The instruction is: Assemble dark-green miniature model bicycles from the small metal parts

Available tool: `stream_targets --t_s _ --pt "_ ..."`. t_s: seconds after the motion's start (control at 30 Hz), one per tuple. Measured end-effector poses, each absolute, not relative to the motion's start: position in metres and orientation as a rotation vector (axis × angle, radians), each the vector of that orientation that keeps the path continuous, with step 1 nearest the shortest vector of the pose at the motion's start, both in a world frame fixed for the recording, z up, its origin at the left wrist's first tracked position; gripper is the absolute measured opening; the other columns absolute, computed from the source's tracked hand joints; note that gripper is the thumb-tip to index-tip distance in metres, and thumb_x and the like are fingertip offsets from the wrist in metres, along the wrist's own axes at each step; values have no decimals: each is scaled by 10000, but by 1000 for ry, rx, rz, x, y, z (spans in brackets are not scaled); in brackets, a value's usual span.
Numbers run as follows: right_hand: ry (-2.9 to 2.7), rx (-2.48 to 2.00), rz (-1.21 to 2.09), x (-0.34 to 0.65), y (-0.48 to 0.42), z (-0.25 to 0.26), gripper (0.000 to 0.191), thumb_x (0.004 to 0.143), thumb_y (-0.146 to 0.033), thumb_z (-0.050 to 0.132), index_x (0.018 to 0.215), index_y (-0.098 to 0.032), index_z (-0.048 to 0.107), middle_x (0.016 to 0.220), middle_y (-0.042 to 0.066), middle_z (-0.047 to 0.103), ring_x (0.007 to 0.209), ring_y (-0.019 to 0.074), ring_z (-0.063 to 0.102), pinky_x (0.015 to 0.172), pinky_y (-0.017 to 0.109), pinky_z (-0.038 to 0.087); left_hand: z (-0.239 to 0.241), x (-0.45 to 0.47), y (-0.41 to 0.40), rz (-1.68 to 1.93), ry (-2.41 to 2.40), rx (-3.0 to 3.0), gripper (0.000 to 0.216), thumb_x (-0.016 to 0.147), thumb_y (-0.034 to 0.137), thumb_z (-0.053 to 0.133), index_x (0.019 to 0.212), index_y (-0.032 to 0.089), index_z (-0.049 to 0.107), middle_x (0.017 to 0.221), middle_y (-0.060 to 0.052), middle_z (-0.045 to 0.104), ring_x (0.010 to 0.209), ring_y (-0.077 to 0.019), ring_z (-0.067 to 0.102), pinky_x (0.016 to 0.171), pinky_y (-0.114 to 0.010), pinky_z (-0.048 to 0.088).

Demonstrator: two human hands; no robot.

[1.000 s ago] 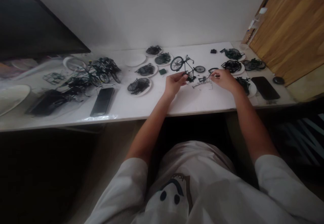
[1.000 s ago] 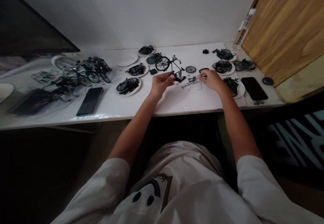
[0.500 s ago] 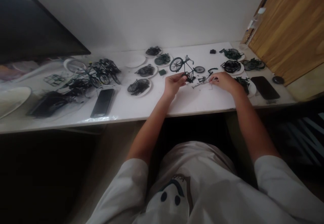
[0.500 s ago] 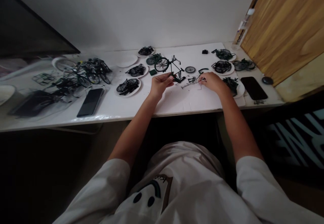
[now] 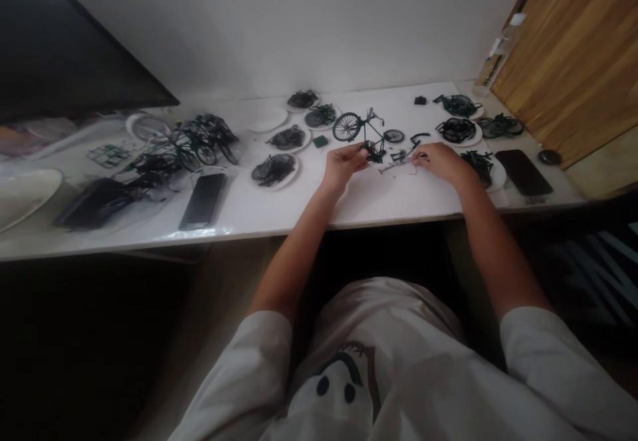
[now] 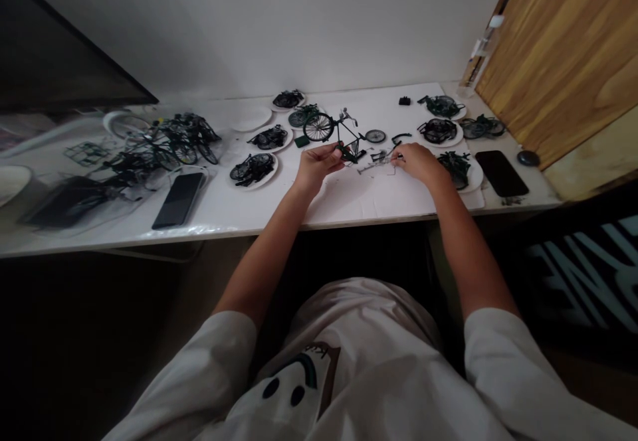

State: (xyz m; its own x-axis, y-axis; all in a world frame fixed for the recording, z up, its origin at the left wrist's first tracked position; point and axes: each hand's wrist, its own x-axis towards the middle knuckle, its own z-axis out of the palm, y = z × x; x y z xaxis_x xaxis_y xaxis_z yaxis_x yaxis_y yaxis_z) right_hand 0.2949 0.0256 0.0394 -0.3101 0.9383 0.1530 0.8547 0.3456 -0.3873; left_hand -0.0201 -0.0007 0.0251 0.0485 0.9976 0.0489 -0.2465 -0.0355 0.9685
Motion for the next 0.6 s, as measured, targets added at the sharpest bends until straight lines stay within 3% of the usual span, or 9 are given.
stream_targets --t_s 0.43,0.6 --pt "-2199 -1520 319 286 21 43 171 1024 -235 706 1106 -215 855 1171 136 871 1050 303 757 972 400 560 22 -20 1 1297 922 1113 538 729 460 1065 1142 162 891 1092 -95 900 966 -192 854 922 -347 706" --pt "-2033 -1333 445 264 18 45 116 1022 -302 692 1019 -231 784 1012 75 784 864 241 650 860 364 537 23 -19 -1 1283 950 1128 488 759 458 1049 1132 182 897 1093 -99 904 965 -189 852 914 -342 703"
